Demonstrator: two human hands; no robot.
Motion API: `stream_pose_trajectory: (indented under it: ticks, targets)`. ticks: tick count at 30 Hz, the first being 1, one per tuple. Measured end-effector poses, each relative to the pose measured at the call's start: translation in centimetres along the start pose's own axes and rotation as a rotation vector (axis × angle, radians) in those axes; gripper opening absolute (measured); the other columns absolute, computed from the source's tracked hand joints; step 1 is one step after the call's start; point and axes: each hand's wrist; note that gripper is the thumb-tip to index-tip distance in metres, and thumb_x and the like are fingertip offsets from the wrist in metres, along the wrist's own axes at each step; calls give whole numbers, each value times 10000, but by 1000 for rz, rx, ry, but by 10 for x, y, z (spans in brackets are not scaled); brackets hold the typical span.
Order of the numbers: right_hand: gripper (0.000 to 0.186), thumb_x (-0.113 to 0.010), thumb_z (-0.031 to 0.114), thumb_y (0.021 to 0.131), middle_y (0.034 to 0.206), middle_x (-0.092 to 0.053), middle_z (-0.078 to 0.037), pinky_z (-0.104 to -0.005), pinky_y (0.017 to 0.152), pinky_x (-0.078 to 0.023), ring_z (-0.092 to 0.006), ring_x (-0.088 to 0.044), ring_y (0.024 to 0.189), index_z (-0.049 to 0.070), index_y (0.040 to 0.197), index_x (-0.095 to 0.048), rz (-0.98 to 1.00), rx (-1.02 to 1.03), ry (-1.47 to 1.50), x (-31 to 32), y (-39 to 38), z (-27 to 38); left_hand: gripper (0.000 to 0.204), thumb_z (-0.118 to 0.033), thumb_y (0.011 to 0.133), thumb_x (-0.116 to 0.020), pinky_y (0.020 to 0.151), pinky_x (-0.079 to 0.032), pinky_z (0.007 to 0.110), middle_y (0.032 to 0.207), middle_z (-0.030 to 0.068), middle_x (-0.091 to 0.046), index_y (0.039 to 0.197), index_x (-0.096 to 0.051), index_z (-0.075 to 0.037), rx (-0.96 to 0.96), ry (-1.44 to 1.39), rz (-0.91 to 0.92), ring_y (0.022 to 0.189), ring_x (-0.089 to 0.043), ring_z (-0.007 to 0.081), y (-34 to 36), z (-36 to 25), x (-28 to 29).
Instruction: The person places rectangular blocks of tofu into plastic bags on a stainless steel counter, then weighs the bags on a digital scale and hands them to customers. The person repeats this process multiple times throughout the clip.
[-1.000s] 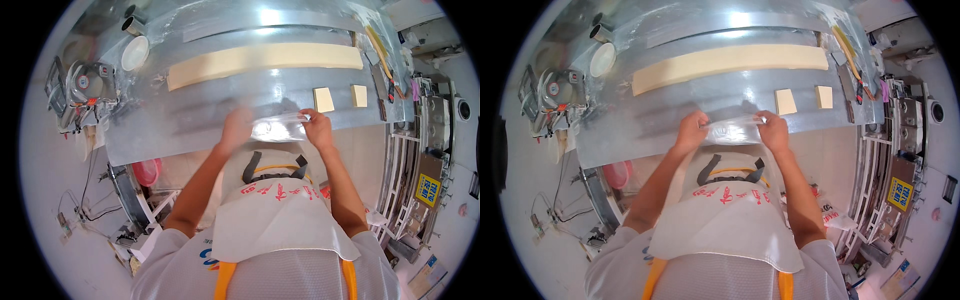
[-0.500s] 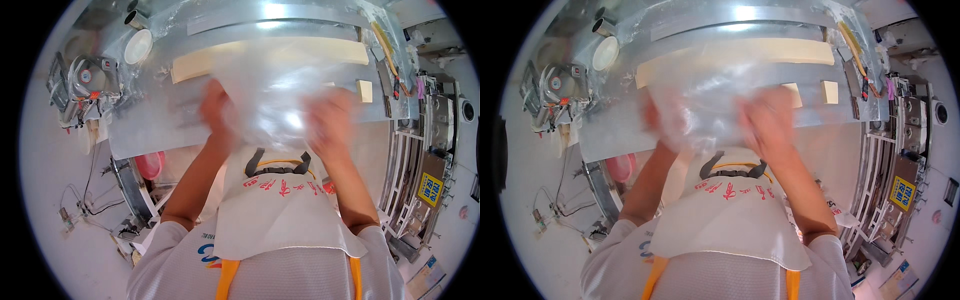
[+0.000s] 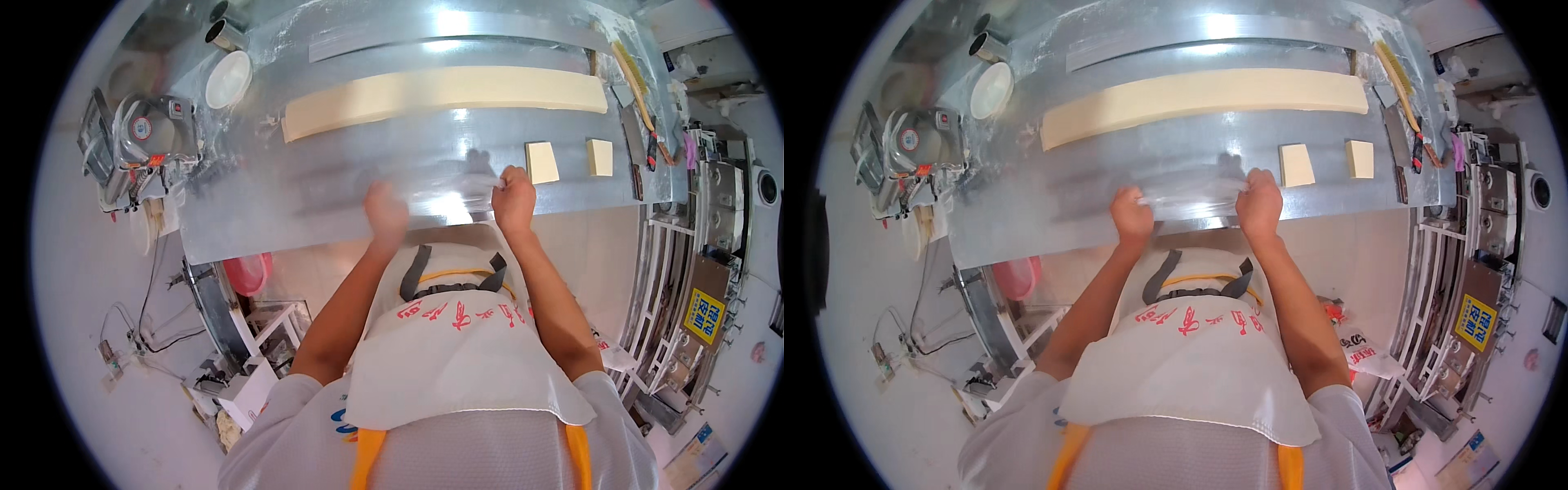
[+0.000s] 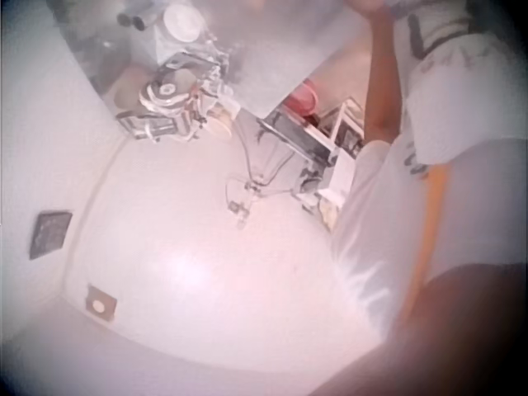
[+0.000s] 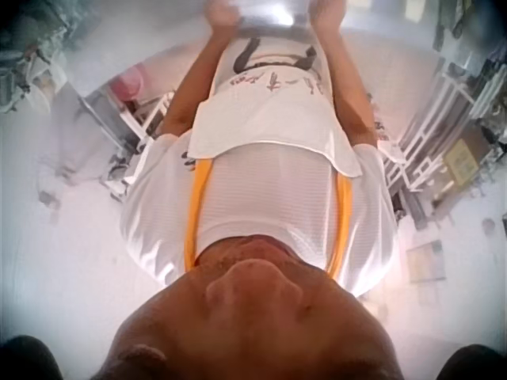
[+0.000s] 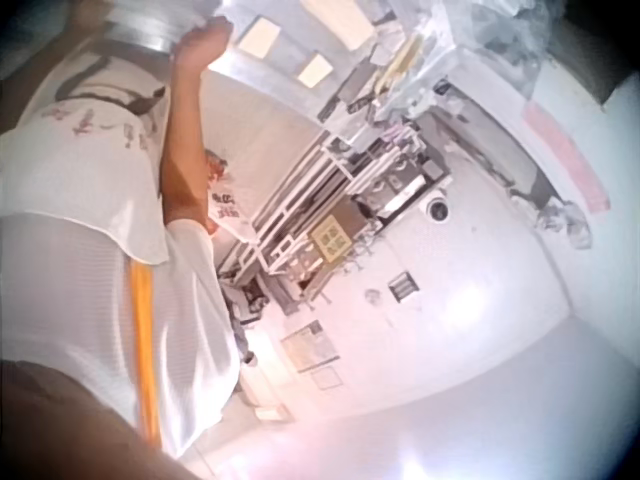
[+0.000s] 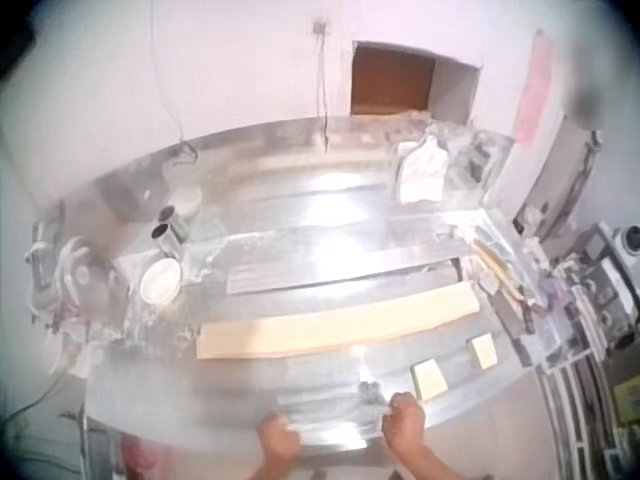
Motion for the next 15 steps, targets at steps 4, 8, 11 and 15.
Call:
stream_pose_trajectory:
  ticks: [4, 8, 11, 15]
  targets:
    - [265, -625, -81, 785, 974, -647, -183, -538, 756, -517, -444, -652, 878, 65, 1002, -588, 59, -23, -130, 0, -3, -12, 80, 10, 872, -648, 626, -443, 362, 807, 66, -579, 837, -579, -9, 983, -934, 269, 699, -570, 215, 5, 28, -27]
    - [267, -633, -81, 784, 1003, -641, -183, -542, 772, -511, -446, -644, 916, 68, 993, -561, 156, 20, -108, -10, -7, 3, 153, -79, 888, -729, 605, -436, 333, 855, 51, -597, 882, -585, -30, 360, -680, 260, 732, -569, 178, -33, 111, -46]
    - [283, -635, -66, 797, 1066, -631, -199, -527, 820, -510, -439, -623, 981, 59, 1048, -594, 11, -22, -71, -2, -9, -9, 243, -144, 884, -776, 600, -437, 365, 764, 69, -578, 804, -583, -21, 522, -589, 126, 685, -496, 162, -5, 32, -53]
    - [393, -628, -62, 797, 1129, -621, -216, -502, 881, -508, -421, -602, 1030, 26, 1180, -614, -137, 537, -13, 22, -15, 62, 351, -190, 885, -785, 613, -439, 419, 638, 114, -514, 717, -553, 12, 403, -219, -23, 635, -411, 186, -1, 21, -56]
Point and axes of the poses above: each hand's wrist, its own y-axis towards the middle knuckle, its own x-axis out of the back of the hand, z = x × y
